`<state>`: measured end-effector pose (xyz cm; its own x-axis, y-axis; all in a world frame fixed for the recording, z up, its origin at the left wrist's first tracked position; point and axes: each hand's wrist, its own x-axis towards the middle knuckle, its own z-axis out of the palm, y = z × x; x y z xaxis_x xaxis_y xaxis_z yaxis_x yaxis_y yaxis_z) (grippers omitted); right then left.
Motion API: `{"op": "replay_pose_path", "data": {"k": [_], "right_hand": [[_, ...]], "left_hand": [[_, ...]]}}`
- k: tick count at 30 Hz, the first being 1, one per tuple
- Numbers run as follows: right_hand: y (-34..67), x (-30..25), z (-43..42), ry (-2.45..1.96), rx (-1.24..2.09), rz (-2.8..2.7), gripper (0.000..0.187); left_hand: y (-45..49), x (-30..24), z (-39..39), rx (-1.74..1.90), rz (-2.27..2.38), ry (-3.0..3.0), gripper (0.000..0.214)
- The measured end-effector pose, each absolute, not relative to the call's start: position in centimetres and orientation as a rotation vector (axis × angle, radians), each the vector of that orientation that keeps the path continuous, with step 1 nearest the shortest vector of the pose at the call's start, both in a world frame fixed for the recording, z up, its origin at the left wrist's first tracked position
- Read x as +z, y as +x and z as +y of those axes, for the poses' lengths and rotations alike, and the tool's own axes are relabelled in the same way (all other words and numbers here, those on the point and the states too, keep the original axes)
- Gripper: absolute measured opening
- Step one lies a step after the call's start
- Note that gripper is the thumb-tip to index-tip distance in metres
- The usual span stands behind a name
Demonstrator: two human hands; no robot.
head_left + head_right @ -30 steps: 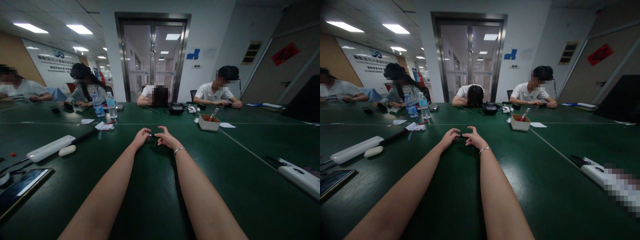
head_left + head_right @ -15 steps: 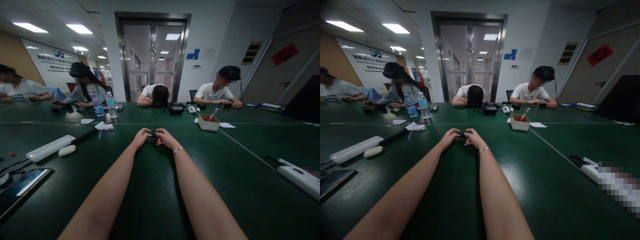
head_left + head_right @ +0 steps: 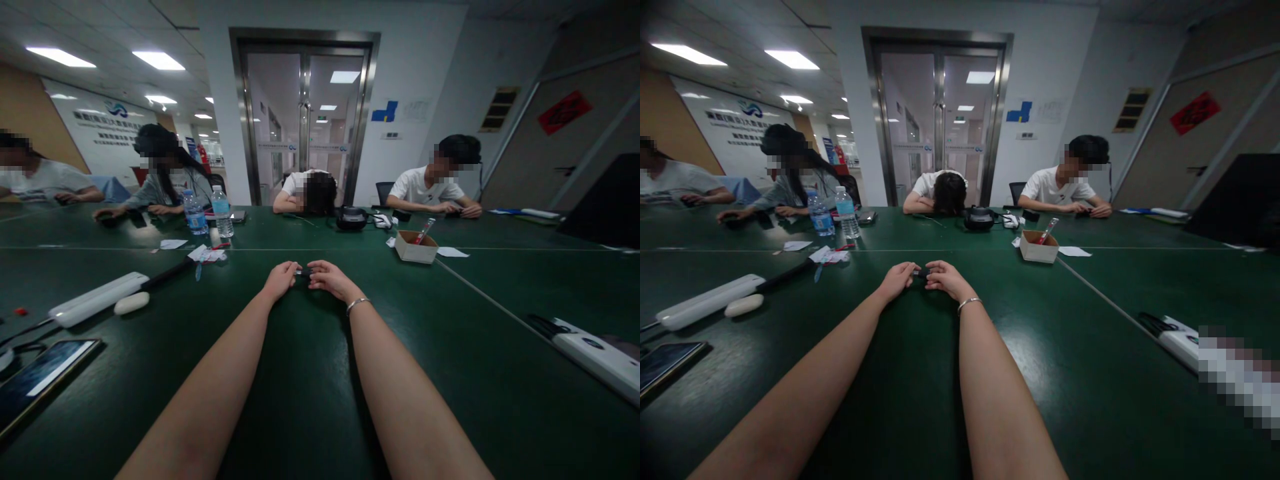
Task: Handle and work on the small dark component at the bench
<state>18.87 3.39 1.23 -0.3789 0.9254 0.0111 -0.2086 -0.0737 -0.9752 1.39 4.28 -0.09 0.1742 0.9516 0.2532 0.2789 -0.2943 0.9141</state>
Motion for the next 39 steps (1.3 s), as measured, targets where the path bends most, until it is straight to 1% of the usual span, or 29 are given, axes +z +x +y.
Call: {"op": "replay_pose_path", "data": {"k": [6,8,12,17,22,26,30,33,39], "right_hand": [[18.7,1.4,3.2,-0.886,1.585,-1.302,0.029],[18.7,1.4,3.2,-0.891,1.579,-1.312,0.029],[18.6,1.2,3.3,-0.916,1.563,-1.345,0.029],[18.5,1.2,3.2,-0.929,1.542,-1.388,0.029],[18.5,1.1,3.4,-0.920,1.505,-1.476,0.035],[18.1,1.0,3.5,-0.947,1.455,-1.584,0.035],[17.7,0.9,3.6,-0.987,1.396,-1.636,0.035],[17.6,0.8,3.7,-1.019,1.366,-1.636,0.035],[17.4,1.0,3.6,-1.131,1.287,-1.693,0.030]], "left_hand": [[1.6,0.0,4.3,1.154,1.093,1.567,0.016],[1.6,-0.2,4.5,1.162,1.088,1.585,0.014],[1.5,-0.4,4.5,1.164,1.155,1.669,0.023],[1.3,-0.3,4.2,1.157,1.376,1.843,0.032],[1.2,0.1,4.1,1.153,1.555,2.000,0.043],[1.1,0.4,4.0,1.179,1.625,1.949,0.048],[1.0,0.6,3.6,1.087,1.655,1.892,0.052],[1.1,0.6,3.5,1.021,1.632,1.897,0.052],[1.0,0.3,3.9,1.036,1.541,1.942,0.047]]}}
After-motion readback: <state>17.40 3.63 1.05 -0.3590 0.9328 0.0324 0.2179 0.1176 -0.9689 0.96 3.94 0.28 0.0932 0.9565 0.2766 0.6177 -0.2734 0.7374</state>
